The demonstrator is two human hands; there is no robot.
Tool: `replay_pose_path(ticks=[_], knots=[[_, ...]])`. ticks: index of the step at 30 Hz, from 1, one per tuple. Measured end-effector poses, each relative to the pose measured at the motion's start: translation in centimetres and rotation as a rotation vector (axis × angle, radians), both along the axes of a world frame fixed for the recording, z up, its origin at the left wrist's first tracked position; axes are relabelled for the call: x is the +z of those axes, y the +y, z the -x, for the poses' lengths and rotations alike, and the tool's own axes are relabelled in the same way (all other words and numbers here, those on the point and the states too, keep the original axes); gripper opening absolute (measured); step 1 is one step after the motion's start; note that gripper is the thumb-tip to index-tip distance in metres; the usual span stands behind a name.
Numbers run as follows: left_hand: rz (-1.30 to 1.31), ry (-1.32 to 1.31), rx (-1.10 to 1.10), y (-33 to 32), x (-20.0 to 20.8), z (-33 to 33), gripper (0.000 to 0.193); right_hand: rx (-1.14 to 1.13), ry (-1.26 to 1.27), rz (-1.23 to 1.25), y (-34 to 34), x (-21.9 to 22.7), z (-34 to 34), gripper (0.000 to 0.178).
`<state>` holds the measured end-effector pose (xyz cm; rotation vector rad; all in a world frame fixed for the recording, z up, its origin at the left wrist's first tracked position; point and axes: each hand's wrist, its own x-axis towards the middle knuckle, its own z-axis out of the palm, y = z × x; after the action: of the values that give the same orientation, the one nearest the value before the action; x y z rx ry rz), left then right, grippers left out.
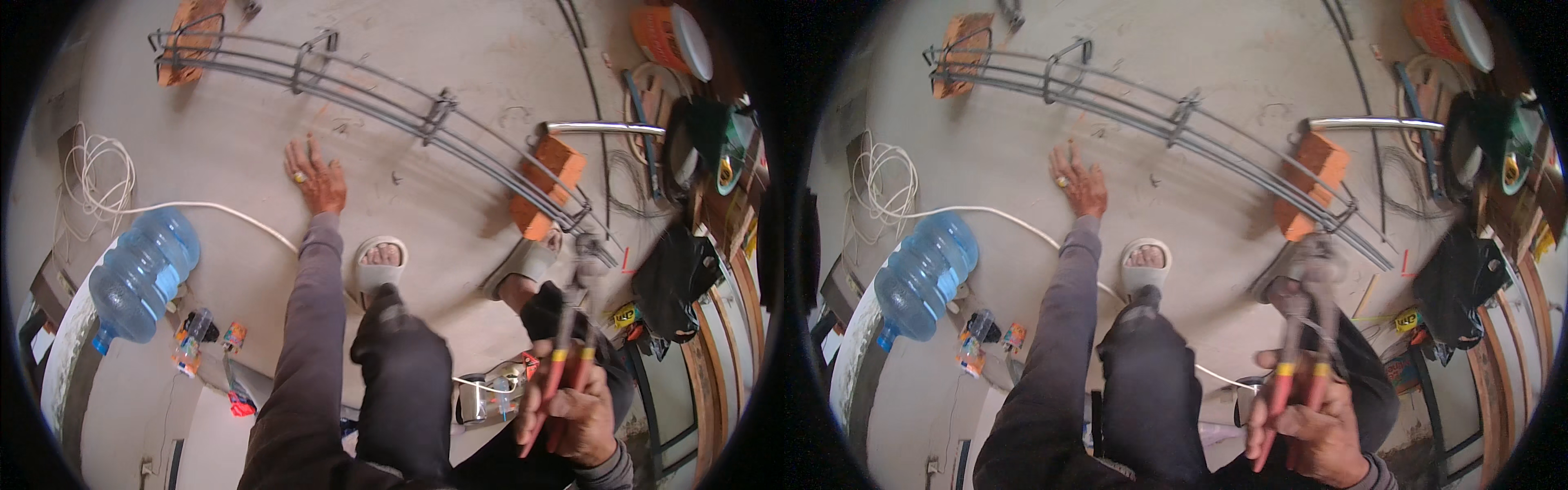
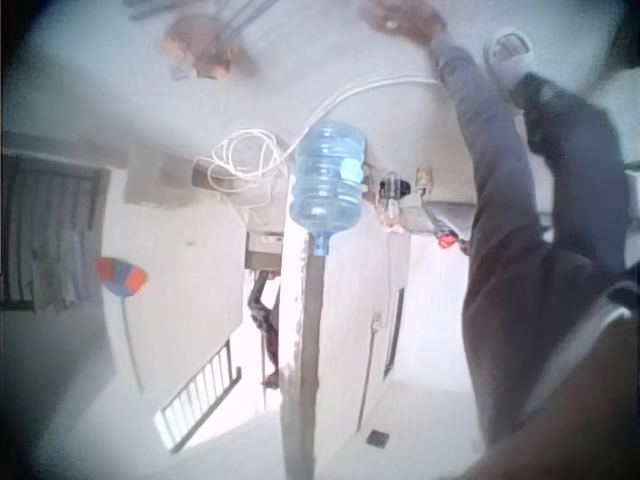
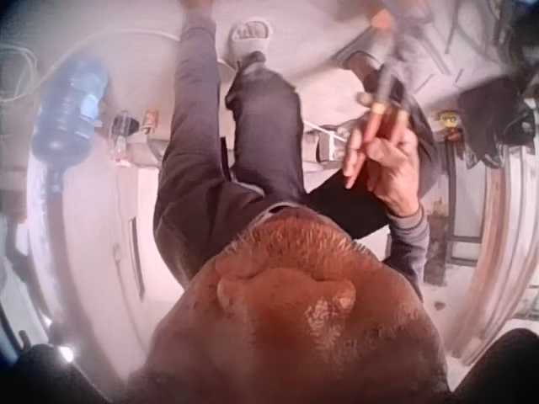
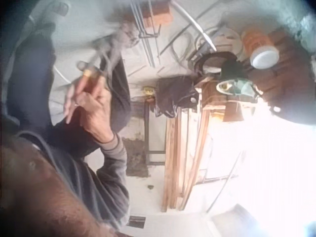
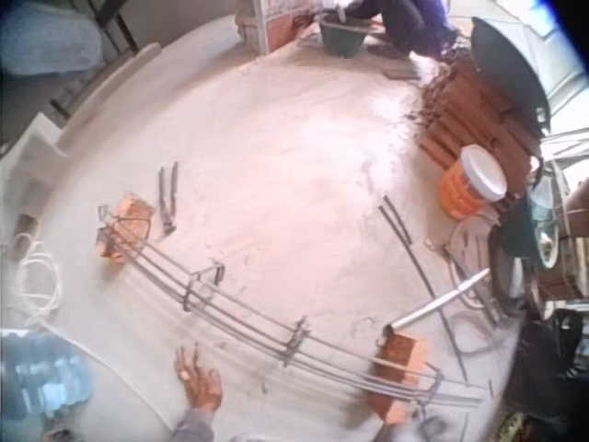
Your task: The person sits on the floor and assembles a metal frame using pliers and wire. They wrap wire around the metal rods to secure them together, using bricks as supports for the frame.
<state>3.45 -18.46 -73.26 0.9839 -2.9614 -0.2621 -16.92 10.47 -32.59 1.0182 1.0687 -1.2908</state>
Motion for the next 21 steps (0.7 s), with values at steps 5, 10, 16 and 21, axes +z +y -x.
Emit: replay_pose_path(ticks=[5,10,16,21], knots=[[-0.172,-0.100,0.019,-0.5,2.6,0.8,0.070,0.172,-0.052,0.155,1.6,0.4,0.2,0.062],[-0.895,-0.132,0.320,-0.7,10.9,3.0,0.060,0.305,0.187,0.256,1.3,1.2,-0.4,0.059],[-1.958,0.504,0.414,9.6,35.2,9.6,0.069,0.356,0.420,0.344,2.8,2.8,-3.7,0.052],[-1.839,0.508,0.417,12.2,48.9,9.2,0.056,0.392,0.425,0.382,3.2,9.8,-6.0,0.056]])
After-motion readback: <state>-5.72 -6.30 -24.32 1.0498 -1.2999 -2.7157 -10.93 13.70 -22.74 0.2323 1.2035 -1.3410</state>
